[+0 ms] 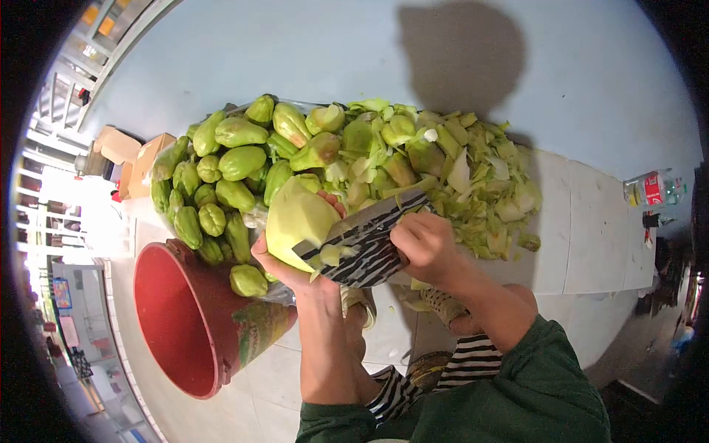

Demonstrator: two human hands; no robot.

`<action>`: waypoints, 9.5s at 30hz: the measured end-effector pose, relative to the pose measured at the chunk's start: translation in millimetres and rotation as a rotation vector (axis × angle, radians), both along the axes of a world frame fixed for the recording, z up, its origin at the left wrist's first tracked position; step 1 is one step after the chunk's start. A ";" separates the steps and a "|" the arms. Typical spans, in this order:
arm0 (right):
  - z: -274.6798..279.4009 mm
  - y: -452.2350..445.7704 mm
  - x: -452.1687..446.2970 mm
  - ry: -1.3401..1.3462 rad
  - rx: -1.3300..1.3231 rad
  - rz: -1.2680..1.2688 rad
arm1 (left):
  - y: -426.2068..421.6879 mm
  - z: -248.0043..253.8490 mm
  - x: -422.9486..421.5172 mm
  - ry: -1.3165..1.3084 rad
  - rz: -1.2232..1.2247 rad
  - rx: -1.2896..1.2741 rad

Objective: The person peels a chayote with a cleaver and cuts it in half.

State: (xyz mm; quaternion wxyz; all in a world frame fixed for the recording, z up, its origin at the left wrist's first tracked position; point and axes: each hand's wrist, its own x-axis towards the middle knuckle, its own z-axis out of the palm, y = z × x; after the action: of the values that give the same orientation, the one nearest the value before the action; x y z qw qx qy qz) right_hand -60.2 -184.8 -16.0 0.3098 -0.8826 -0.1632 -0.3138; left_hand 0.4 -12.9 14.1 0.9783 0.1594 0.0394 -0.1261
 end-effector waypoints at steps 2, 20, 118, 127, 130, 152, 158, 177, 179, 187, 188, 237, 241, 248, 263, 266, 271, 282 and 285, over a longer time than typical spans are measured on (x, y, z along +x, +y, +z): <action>-2.0 3.0 -1.4 0.023 -0.019 -0.006 | -3.3 6.3 -0.4 0.058 0.062 0.092; -6.1 -3.2 -3.3 0.070 0.065 0.037 | 6.8 0.4 1.7 0.007 -0.130 0.231; 1.6 -17.4 1.1 0.093 0.022 -0.041 | 12.3 12.5 -0.1 -0.052 -0.213 0.282; -9.1 -18.2 6.5 0.331 0.137 -0.087 | 17.6 -3.4 -0.5 0.043 -0.186 0.357; -7.0 -21.7 3.9 0.228 0.048 -0.012 | 18.4 -0.5 -3.9 0.027 -0.216 0.311; 3.3 -13.9 -1.3 -0.005 -0.036 0.045 | 9.2 -12.7 4.9 0.184 -0.062 0.325; 6.8 -13.3 -2.5 -0.034 -0.059 0.039 | 7.8 -7.2 1.7 0.142 -0.134 0.378; -3.2 -16.5 1.9 0.202 0.018 -0.011 | 16.2 2.0 1.5 -0.016 -0.071 0.516; -4.3 -13.4 2.1 0.162 0.011 -0.039 | 15.7 3.0 -1.6 0.021 -0.160 0.517; 9.1 -22.4 -1.1 0.287 0.026 0.055 | 13.2 -3.8 -1.8 0.123 -0.112 0.516; 7.3 -20.5 1.7 0.288 0.028 0.057 | 12.5 -2.8 -2.2 0.118 -0.122 0.513; 11.4 -11.3 -0.3 -0.087 -0.026 0.050 | -5.1 -13.9 -6.5 0.032 -0.258 0.153; 0.5 -16.8 4.8 0.149 0.155 -0.088 | 4.6 -14.0 -3.9 0.097 -0.195 0.246; 12.1 -13.5 2.1 0.010 0.136 0.056 | 7.7 -16.0 1.7 0.143 -0.096 0.397; -2.8 -8.5 11.5 0.135 0.149 -0.044 | 34.8 -13.3 3.3 -0.041 -0.197 0.289; -1.9 -7.8 12.3 0.175 0.147 -0.054 | 33.4 -3.0 1.9 -0.073 -0.240 0.275; -10.1 -5.0 13.4 0.164 0.156 -0.021 | 32.9 -18.5 -3.8 0.005 -0.261 0.437; -18.0 -9.7 8.9 0.375 0.260 -0.154 | 3.3 -2.6 0.6 0.099 -0.192 -0.013; -7.1 -11.5 3.9 0.112 0.138 -0.037 | 0.5 -0.9 4.7 0.156 -0.080 0.179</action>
State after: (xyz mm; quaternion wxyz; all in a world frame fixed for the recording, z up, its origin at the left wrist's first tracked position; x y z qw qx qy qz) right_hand -56.3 -196.3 -23.1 0.3726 -0.8782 -0.1074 -0.2799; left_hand 5.1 -12.4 13.2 0.9483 0.2373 0.1203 -0.1730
